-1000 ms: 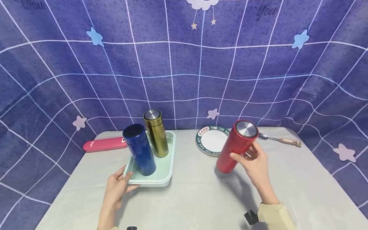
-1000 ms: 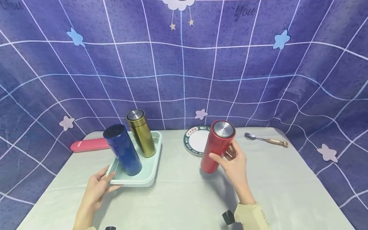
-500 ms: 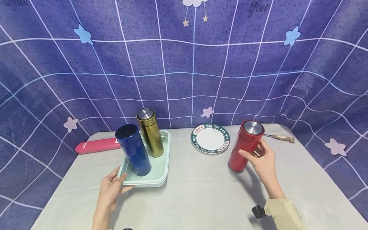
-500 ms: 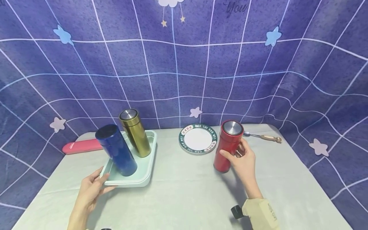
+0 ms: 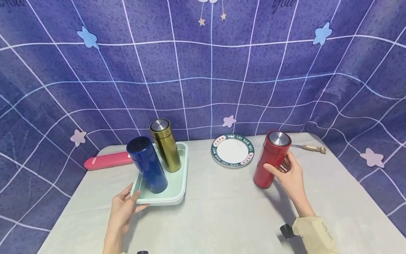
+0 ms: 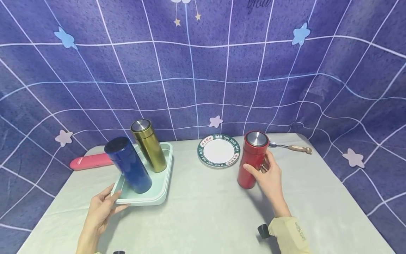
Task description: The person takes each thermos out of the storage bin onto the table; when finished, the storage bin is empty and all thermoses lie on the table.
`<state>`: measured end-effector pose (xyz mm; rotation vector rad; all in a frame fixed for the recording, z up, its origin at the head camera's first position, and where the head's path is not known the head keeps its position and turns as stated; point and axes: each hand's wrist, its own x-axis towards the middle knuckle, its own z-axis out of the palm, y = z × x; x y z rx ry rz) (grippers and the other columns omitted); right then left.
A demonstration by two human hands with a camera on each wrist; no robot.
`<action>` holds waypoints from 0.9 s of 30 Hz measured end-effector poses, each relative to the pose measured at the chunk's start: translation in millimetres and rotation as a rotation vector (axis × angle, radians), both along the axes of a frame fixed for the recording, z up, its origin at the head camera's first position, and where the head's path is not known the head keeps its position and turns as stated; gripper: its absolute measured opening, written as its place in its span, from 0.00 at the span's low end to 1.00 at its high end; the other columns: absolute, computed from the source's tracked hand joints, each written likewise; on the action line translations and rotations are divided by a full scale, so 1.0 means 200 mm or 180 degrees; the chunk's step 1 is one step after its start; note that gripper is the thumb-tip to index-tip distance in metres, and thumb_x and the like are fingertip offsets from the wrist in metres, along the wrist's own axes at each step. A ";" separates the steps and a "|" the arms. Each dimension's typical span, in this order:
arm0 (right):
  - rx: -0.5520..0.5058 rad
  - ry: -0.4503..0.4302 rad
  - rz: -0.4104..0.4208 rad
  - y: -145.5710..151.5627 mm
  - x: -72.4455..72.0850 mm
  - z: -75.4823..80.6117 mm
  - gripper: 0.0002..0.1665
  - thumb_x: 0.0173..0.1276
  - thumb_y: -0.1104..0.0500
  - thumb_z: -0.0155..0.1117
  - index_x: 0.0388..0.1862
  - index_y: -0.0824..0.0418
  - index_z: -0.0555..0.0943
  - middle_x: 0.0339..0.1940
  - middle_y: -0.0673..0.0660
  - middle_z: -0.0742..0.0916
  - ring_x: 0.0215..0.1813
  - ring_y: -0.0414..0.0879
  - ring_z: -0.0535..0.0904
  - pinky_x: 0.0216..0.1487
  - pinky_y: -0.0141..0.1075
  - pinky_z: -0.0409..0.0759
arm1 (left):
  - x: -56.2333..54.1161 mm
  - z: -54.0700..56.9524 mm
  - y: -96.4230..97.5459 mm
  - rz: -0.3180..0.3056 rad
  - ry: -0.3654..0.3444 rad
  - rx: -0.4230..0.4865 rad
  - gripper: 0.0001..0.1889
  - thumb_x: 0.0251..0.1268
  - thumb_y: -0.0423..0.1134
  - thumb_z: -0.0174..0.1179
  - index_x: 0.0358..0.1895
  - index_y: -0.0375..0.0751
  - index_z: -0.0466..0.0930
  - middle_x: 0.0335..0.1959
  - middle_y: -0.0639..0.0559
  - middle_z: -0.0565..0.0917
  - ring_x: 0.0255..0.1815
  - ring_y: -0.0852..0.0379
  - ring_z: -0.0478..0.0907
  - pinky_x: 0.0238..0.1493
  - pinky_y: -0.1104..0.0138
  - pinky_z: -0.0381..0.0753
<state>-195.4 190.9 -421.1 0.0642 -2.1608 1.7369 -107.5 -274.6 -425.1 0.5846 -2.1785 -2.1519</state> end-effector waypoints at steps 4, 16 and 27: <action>0.0269 -0.0109 -0.0004 0.00 0.01 0.02 0.41 0.58 0.61 0.76 0.69 0.58 0.68 0.56 0.53 0.83 0.52 0.30 0.78 0.53 0.19 0.79 | 0.01 0.00 0.00 0.0009 0.0026 -0.0006 0.30 0.77 0.31 0.43 0.76 0.26 0.44 0.73 0.25 0.55 0.60 0.43 0.74 0.47 0.63 0.88; 0.0676 -0.0652 0.0725 0.03 0.15 0.12 0.53 0.72 0.55 0.62 0.80 0.63 0.37 0.77 0.72 0.55 0.74 0.71 0.56 0.73 0.61 0.62 | 0.01 -0.01 0.00 -0.0004 0.0067 -0.0007 0.30 0.77 0.31 0.43 0.75 0.25 0.44 0.73 0.24 0.54 0.65 0.34 0.66 0.47 0.63 0.88; 0.1330 -0.1105 0.0921 0.02 0.36 0.15 0.55 0.73 0.49 0.59 0.76 0.76 0.37 0.73 0.80 0.56 0.68 0.73 0.64 0.64 0.59 0.75 | 0.02 0.00 0.00 0.0027 0.0107 0.0024 0.29 0.77 0.31 0.42 0.75 0.25 0.46 0.72 0.24 0.57 0.64 0.34 0.69 0.46 0.63 0.88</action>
